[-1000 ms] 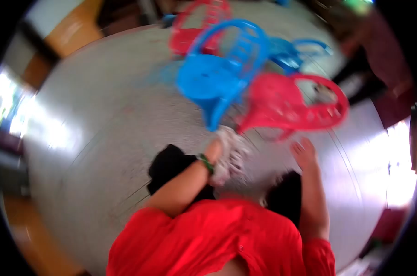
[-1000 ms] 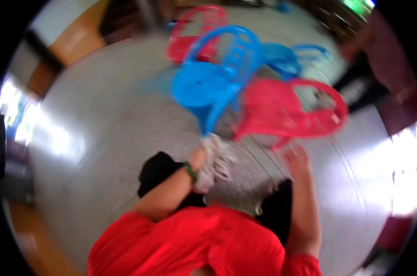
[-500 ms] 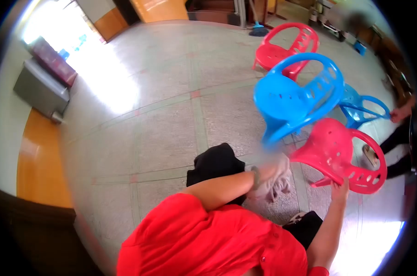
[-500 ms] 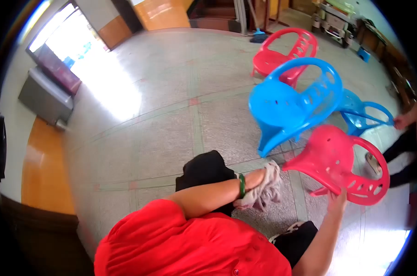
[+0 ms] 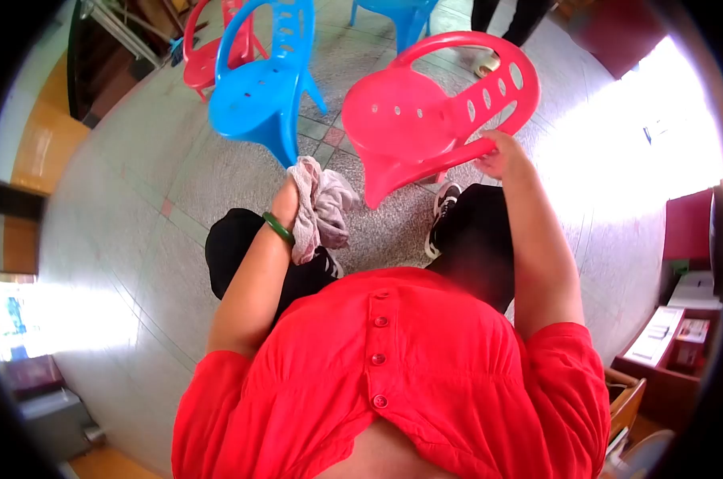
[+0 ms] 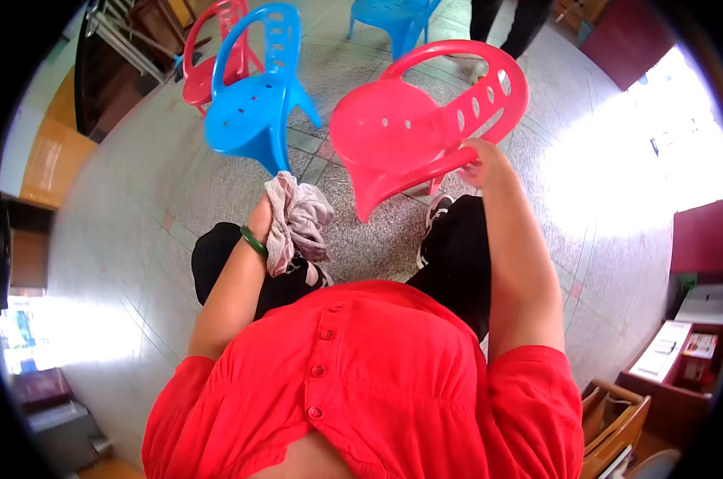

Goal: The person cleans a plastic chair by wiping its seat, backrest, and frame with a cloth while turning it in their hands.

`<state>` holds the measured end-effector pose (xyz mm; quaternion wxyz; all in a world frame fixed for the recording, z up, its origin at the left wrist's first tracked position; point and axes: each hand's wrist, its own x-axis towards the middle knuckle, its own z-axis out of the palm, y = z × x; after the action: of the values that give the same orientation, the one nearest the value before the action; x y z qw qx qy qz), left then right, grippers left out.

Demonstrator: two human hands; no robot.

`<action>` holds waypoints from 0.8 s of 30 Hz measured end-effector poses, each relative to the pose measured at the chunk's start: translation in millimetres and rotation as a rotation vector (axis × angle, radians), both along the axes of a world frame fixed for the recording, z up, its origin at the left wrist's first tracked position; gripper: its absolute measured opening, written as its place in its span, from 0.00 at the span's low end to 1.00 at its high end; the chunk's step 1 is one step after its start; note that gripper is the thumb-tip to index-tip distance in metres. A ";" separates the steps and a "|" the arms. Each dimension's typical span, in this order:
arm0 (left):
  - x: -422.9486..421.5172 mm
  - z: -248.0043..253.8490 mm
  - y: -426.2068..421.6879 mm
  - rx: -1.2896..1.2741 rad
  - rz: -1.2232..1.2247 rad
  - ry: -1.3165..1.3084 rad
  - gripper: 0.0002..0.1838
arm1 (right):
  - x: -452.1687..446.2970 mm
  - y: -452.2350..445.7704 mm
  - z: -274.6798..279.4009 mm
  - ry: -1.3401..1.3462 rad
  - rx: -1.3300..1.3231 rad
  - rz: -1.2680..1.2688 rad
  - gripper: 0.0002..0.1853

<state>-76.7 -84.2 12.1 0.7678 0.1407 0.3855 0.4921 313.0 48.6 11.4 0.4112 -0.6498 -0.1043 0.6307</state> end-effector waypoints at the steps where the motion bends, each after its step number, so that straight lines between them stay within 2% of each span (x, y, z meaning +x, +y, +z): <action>1: 6.8 -0.2 -0.5 0.002 0.000 0.035 0.23 | 18.8 1.6 -3.6 -0.122 0.024 -0.087 0.20; 3: 9.0 7.4 4.3 -0.029 -0.016 0.068 0.23 | 44.0 16.0 4.5 -0.391 0.116 -0.053 0.21; 5: 11.4 11.9 4.7 -0.054 -0.087 0.038 0.21 | 52.2 19.3 21.7 -0.521 0.184 -0.114 0.25; 6: 3.5 -19.8 13.1 -0.024 -0.120 -0.021 0.19 | 52.9 20.2 29.7 -0.510 0.177 -0.136 0.25; 7: 5.0 -28.1 18.6 -0.059 -0.076 0.085 0.17 | 50.7 21.7 38.9 -0.592 0.146 -0.212 0.27; 9: 19.9 -36.3 29.9 -0.136 -0.140 0.078 0.15 | 53.6 24.1 50.5 -0.665 0.094 -0.290 0.30; 11: 38.4 -13.1 54.0 -0.011 -0.227 0.175 0.13 | 51.7 31.8 52.5 -0.944 0.100 -0.314 0.36; 12: 54.3 13.3 67.7 0.005 -0.191 0.321 0.13 | 47.8 35.9 55.1 -0.940 0.082 -0.307 0.36; 14: 64.0 19.6 108.2 0.122 -0.186 0.427 0.13 | 34.0 40.3 58.5 -1.140 0.118 -0.261 0.39; 15: 76.1 28.6 124.0 0.172 -0.182 0.473 0.14 | 29.4 42.2 55.5 -1.139 0.113 -0.258 0.39; 17: 92.7 13.5 162.2 0.441 -0.296 0.694 0.17 | 25.0 44.1 49.3 -1.196 0.120 -0.177 0.37; 18: 101.0 2.8 178.0 0.548 -0.406 1.060 0.20 | 21.3 41.9 54.4 -1.242 0.153 -0.146 0.33; 19: 120.2 20.6 176.1 0.654 -0.542 1.215 0.21 | 22.9 41.7 56.7 -1.240 0.139 -0.139 0.33; 20: 138.7 7.7 180.0 0.743 -0.619 1.327 0.19 | 24.2 42.4 58.7 -1.271 0.138 -0.080 0.31; 21: 151.4 -17.9 182.4 1.051 -0.586 1.433 0.18 | 24.8 44.0 59.7 -1.301 0.140 -0.028 0.29; 22: 170.4 -11.5 179.6 0.982 -0.892 1.514 0.20 | 23.0 45.5 58.8 -1.323 0.163 -0.050 0.27; 23: 162.4 -80.2 153.0 1.282 -0.825 1.971 0.23 | 23.3 46.3 57.6 -1.323 0.154 -0.054 0.27; 24: 157.1 -82.9 146.6 1.284 -0.810 1.877 0.25 | 24.2 45.8 56.4 -1.351 0.158 -0.045 0.27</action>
<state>80.5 62.4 -70.9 0.0776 0.9102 0.4062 0.0239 337.2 94.4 67.8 0.3150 -0.8712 -0.3704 0.0681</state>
